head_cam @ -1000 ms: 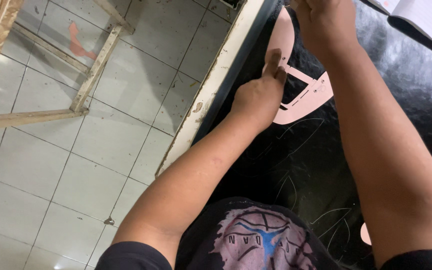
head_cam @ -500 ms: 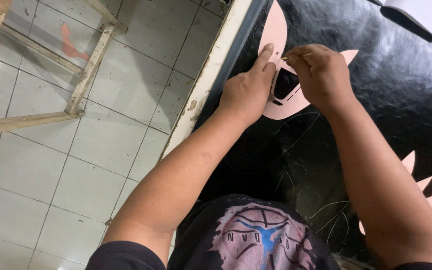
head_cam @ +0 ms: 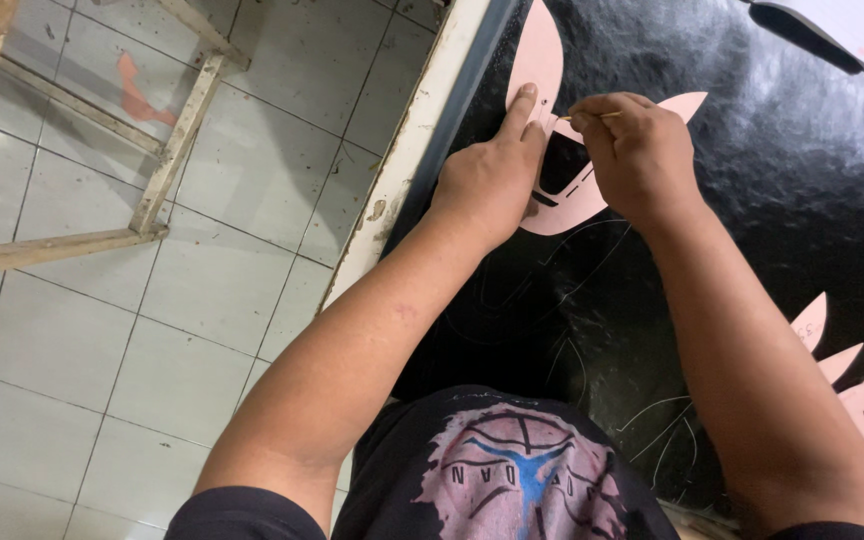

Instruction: The person places pink paper shoe pattern templates on a black sheet on the work table, holds each template steady with one hand, and traces around its edges with a pen, repositioning the templates to trace additional outlines on the sheet.

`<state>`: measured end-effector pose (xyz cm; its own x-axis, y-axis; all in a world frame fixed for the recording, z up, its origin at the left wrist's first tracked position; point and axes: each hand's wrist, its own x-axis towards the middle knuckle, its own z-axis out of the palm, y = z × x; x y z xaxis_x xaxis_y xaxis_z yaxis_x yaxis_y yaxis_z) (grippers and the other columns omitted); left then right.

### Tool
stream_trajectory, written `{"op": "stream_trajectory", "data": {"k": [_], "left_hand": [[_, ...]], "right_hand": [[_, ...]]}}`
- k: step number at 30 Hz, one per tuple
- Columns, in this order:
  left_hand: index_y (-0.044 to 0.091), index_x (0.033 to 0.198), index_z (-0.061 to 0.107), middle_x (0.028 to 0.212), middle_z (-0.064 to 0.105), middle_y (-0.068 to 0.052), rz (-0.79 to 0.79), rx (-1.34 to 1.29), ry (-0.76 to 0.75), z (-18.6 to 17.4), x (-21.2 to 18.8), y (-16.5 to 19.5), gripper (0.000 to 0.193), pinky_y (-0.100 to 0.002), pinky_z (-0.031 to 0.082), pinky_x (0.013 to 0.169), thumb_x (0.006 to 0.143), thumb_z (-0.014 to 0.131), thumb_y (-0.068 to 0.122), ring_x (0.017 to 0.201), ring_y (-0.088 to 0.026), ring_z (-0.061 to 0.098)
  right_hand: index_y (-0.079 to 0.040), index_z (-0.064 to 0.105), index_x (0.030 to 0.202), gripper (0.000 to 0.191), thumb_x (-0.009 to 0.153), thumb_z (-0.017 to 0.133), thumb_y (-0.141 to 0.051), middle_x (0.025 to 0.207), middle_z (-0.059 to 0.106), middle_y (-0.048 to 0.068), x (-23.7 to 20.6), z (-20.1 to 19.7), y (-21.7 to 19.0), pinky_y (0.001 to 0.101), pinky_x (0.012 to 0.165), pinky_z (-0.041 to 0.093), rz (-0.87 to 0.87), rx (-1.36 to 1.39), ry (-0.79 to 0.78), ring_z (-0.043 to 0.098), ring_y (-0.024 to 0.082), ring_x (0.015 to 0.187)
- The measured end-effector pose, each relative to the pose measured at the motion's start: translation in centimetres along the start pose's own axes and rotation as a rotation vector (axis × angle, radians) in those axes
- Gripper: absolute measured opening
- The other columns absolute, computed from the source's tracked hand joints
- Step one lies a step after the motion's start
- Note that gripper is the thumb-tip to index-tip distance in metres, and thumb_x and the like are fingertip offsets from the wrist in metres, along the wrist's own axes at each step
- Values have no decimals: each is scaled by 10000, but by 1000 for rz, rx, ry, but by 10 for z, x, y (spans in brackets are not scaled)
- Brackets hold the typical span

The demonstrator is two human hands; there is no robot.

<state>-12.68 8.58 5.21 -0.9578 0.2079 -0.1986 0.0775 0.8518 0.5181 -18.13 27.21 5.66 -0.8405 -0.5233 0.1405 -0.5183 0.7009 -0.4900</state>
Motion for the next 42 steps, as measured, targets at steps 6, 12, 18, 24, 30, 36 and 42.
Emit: {"op": "stream_trajectory", "data": {"k": [6, 12, 18, 24, 30, 36, 42], "left_hand": [[-4, 1222, 496, 1650, 210, -191, -28, 23, -60, -4, 1, 3, 627, -366, 625, 624, 737, 848, 179, 875, -272, 754], [0, 1207, 496, 1649, 214, -191, -15, 33, -31, 2, 1, 1, 582, -375, 622, 643, 760, 830, 164, 886, -281, 753], [27, 1197, 509, 1647, 247, -182, -3, 55, 0, -3, 1, 3, 528, -401, 616, 678, 790, 810, 175, 905, -315, 742], [-5, 1213, 568, 1564, 343, -198, 40, 147, 42, -1, -2, 9, 616, -492, 464, 1005, 696, 814, 222, 1262, -346, 535], [-33, 1178, 641, 1523, 431, -233, 127, 275, 174, 14, 8, 9, 306, -565, 221, 1220, 906, 678, 102, 1440, -353, 396], [11, 1312, 554, 1541, 396, -199, 97, 285, 46, 11, 8, 9, 567, -609, 214, 1188, 810, 716, 218, 1448, -315, 368], [343, 1474, 439, 1541, 321, -272, 117, 372, -11, 7, 10, 21, 704, -631, 253, 1123, 835, 735, 318, 1422, -427, 338]], "right_hand": [[11, 743, 1122, 121, 1077, 689, -88, 1060, 759, 155, -7, -5, -4, 339, 807, 601, 15, 79, 27, 757, 252, 928], [11, 738, 1111, 122, 1060, 696, -92, 1059, 759, 149, -14, 1, -12, 342, 809, 599, 12, 114, 36, 757, 265, 923], [-24, 750, 1087, 125, 1006, 686, -94, 1012, 755, 137, -36, -3, -26, 371, 789, 588, 21, 94, -100, 747, 288, 908], [-68, 770, 1043, 118, 997, 695, -147, 1026, 766, 107, -50, -15, -22, 398, 814, 583, -18, -107, -153, 732, 297, 913], [-91, 784, 1055, 133, 1074, 666, -148, 1047, 772, 85, -34, -26, -2, 394, 804, 586, 97, -250, -94, 737, 272, 892], [-46, 768, 1070, 117, 1047, 699, -137, 1026, 762, 106, -35, -23, 8, 384, 809, 575, 62, -185, -28, 728, 279, 901], [-6, 747, 1100, 124, 1060, 699, -113, 1044, 739, 155, -39, -24, 20, 361, 793, 568, 171, -31, 55, 725, 285, 895]]}}
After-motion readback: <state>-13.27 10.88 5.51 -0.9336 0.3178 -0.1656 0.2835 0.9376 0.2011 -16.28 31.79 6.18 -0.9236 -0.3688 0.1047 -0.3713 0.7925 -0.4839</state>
